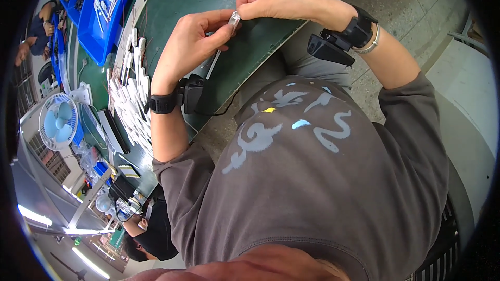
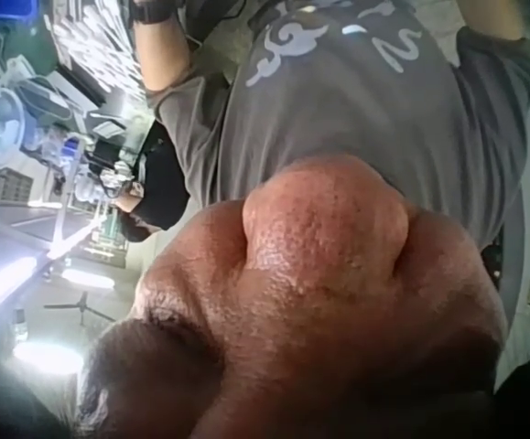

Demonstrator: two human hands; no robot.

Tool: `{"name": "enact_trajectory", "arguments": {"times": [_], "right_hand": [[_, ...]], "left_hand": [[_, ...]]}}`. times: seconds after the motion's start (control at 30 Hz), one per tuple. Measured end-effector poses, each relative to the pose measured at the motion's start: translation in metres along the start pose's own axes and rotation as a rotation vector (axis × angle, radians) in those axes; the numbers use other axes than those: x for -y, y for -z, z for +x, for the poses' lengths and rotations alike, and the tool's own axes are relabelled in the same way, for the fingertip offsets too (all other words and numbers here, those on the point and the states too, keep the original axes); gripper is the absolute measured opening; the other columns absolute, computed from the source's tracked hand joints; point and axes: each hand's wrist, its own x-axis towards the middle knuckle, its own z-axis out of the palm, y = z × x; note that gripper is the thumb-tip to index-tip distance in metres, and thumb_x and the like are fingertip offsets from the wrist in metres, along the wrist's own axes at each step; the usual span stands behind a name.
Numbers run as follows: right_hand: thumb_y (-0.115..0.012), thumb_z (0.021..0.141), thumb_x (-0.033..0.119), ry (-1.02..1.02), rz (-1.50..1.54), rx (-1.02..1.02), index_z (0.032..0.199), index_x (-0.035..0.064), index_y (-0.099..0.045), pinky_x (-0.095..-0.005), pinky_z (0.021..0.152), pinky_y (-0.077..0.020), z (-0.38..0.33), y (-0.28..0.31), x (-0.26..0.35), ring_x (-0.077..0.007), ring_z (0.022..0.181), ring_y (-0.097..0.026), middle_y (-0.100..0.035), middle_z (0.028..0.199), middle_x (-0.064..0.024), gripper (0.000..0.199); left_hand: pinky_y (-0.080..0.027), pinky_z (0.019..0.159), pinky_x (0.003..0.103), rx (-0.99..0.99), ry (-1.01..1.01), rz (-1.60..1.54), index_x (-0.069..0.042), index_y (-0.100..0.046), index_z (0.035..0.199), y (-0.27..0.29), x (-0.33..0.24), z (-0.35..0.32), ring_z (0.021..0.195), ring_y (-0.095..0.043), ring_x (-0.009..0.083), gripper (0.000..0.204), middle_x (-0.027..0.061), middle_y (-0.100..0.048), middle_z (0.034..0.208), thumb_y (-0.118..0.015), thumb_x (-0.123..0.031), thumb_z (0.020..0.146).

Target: The person picks up a white plastic part and a wire, inserts the wire into the part, and then presses a second white plastic part onto the first to enclose the wire.

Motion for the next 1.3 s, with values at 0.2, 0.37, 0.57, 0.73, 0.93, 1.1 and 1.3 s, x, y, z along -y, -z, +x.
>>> {"name": "enact_trajectory", "arguments": {"times": [0.2, 0.37, 0.57, 0.73, 0.93, 1.1, 1.3], "right_hand": [[-0.063, 0.084, 0.018, 0.017, 0.002, -0.01, 0.081, 0.005, -0.06, -0.0247, 0.057, -0.0285, 0.002, -0.002, -0.005, -0.0034, 0.063, -0.036, -0.04, 0.065, 0.0085, 0.013], [-0.062, 0.083, 0.018, -0.008, -0.02, -0.011, 0.081, 0.0045, -0.06, -0.0246, 0.057, -0.0287, 0.0, -0.004, -0.001, -0.0034, 0.063, -0.036, -0.041, 0.065, 0.0083, 0.014], [-0.062, 0.082, 0.018, -0.024, -0.014, -0.01, 0.08, 0.0044, -0.06, -0.0248, 0.057, -0.0293, -0.001, -0.007, 0.002, -0.0038, 0.063, -0.036, -0.041, 0.065, 0.0077, 0.014], [-0.062, 0.082, 0.018, 0.011, -0.026, -0.009, 0.08, 0.0042, -0.06, -0.0249, 0.057, -0.0295, 0.001, -0.008, -0.001, -0.004, 0.063, -0.036, -0.042, 0.065, 0.0076, 0.014], [-0.062, 0.082, 0.018, 0.003, -0.006, -0.001, 0.079, 0.0041, -0.06, -0.0252, 0.057, -0.0293, 0.001, -0.007, 0.0, -0.0043, 0.063, -0.036, -0.04, 0.065, 0.0076, 0.014], [-0.063, 0.082, 0.018, -0.023, -0.011, 0.02, 0.079, 0.0043, -0.059, -0.0256, 0.056, -0.0285, 0.001, -0.006, 0.004, -0.0043, 0.063, -0.035, -0.039, 0.064, 0.0079, 0.014], [-0.063, 0.082, 0.018, -0.006, -0.01, 0.021, 0.078, 0.0045, -0.059, -0.0258, 0.056, -0.0279, 0.001, -0.009, 0.0, -0.0044, 0.062, -0.035, -0.038, 0.064, 0.0081, 0.015]], "left_hand": [[-0.053, 0.064, 0.029, -0.033, -0.024, 0.021, 0.002, -0.071, 0.109, -0.003, 0.002, -0.001, 0.063, -0.068, 0.0164, 0.029, 0.0114, -0.071, 0.074, -0.065, -0.016, 0.087], [-0.053, 0.064, 0.029, -0.018, 0.025, -0.042, 0.002, -0.071, 0.109, -0.002, 0.008, 0.0, 0.063, -0.068, 0.0161, 0.03, 0.0116, -0.071, 0.073, -0.067, -0.017, 0.086], [-0.053, 0.063, 0.03, 0.006, 0.044, -0.059, 0.003, -0.072, 0.104, 0.0, 0.007, 0.0, 0.062, -0.068, 0.0164, 0.028, 0.0123, -0.07, 0.071, -0.065, -0.016, 0.084], [-0.052, 0.062, 0.03, 0.055, 0.018, 0.134, 0.005, -0.071, 0.097, 0.005, -0.001, 0.002, 0.061, -0.067, 0.0148, 0.025, 0.0117, -0.068, 0.068, -0.063, -0.016, 0.085], [-0.051, 0.062, 0.031, 0.104, -0.016, 0.035, 0.005, -0.069, 0.093, 0.009, 0.001, 0.003, 0.061, -0.066, 0.0137, 0.023, 0.0108, -0.066, 0.066, -0.062, -0.016, 0.087], [-0.052, 0.063, 0.029, 0.122, -0.031, -0.027, 0.005, -0.07, 0.098, 0.009, 0.01, 0.003, 0.064, -0.067, 0.0126, 0.025, 0.0095, -0.067, 0.069, -0.063, -0.017, 0.09], [-0.054, 0.065, 0.027, 0.096, 0.007, -0.067, 0.005, -0.071, 0.106, 0.007, 0.011, 0.0, 0.066, -0.068, 0.0119, 0.028, 0.0084, -0.07, 0.072, -0.064, -0.018, 0.091]]}}
